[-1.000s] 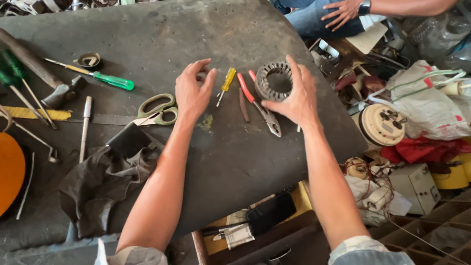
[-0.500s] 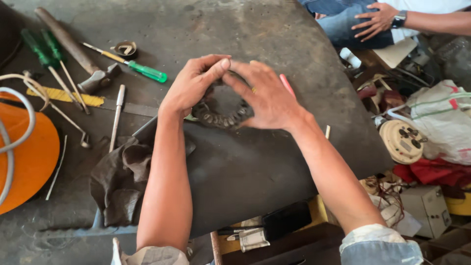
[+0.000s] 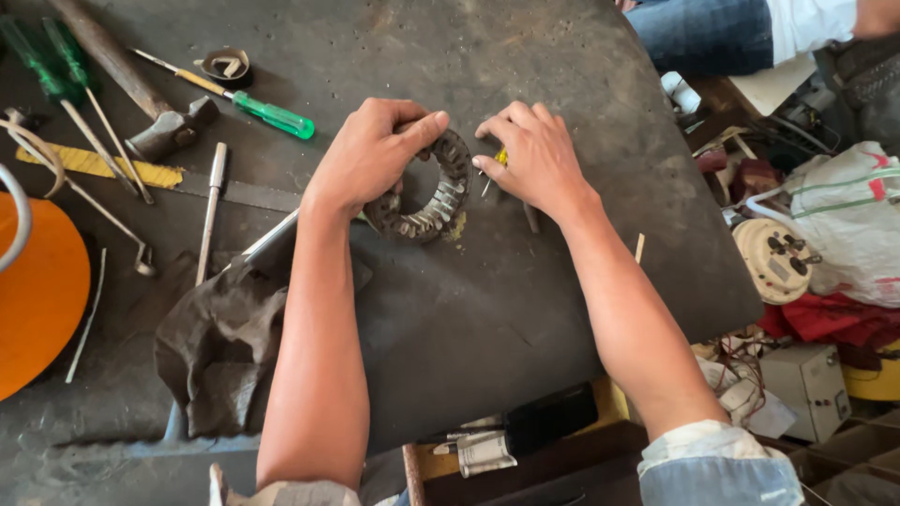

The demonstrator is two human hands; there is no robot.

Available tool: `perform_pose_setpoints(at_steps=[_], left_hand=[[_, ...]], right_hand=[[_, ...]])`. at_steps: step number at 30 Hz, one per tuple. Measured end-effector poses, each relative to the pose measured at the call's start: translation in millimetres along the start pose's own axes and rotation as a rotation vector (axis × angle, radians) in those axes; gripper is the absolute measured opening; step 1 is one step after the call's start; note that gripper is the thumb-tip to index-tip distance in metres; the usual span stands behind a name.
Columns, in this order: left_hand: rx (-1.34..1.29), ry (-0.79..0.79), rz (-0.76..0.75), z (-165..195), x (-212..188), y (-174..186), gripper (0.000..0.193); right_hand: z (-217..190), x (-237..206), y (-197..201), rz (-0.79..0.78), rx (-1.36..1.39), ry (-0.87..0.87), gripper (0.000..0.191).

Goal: The person uses a screwdriver and pliers to remove small white insulating pieces from the slots of a circular metal stator. They repeatedly pry out the pieces and place them on the workbench, working around the ring.

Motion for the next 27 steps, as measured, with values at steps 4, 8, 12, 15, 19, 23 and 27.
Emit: perform_pose_setpoints(at_steps=[4, 8, 12, 15, 19, 23, 27], left_hand=[[0.01, -0.023, -0.007, 5, -3, 3, 0.042], [0.051, 0.005, 0.05, 0, 1, 8, 0.042], [0.077, -0.018, 0.084, -3, 6, 12, 0.04], [0.104, -0.016, 0.128, -11, 6, 15, 0.038], [0.118, -0.102, 0.204, -12, 7, 21, 0.038], [0.105, -0.064, 0.225, -21, 10, 24, 0.038], [0.117, 0.009, 0.216, -28, 12, 23, 0.038]], right_hand=[[5, -1, -1, -0.032, -0.001, 0.089, 0.021], [15, -5, 5, -0.017, 0.098, 0.143, 0.026], [15, -2, 9, -0.013, 0.043, 0.156, 0.022], [10, -1, 24, 0.06, 0.089, 0.154, 0.019], [6, -10, 48, 0.138, 0.467, 0.148, 0.023], [-6, -18, 50, 0.048, 0.453, 0.073, 0.028], [-21, -22, 57, 0.035, 0.367, 0.132, 0.022]])
Point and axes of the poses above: each hand's wrist, its own x-axis towards the middle knuckle, its own y-axis out of the back of the hand, z = x × y, the point moved 10 cm from there along x, towards the middle knuckle, and after that the axes turned 8 degrees about -z, right-handed, at the moved point
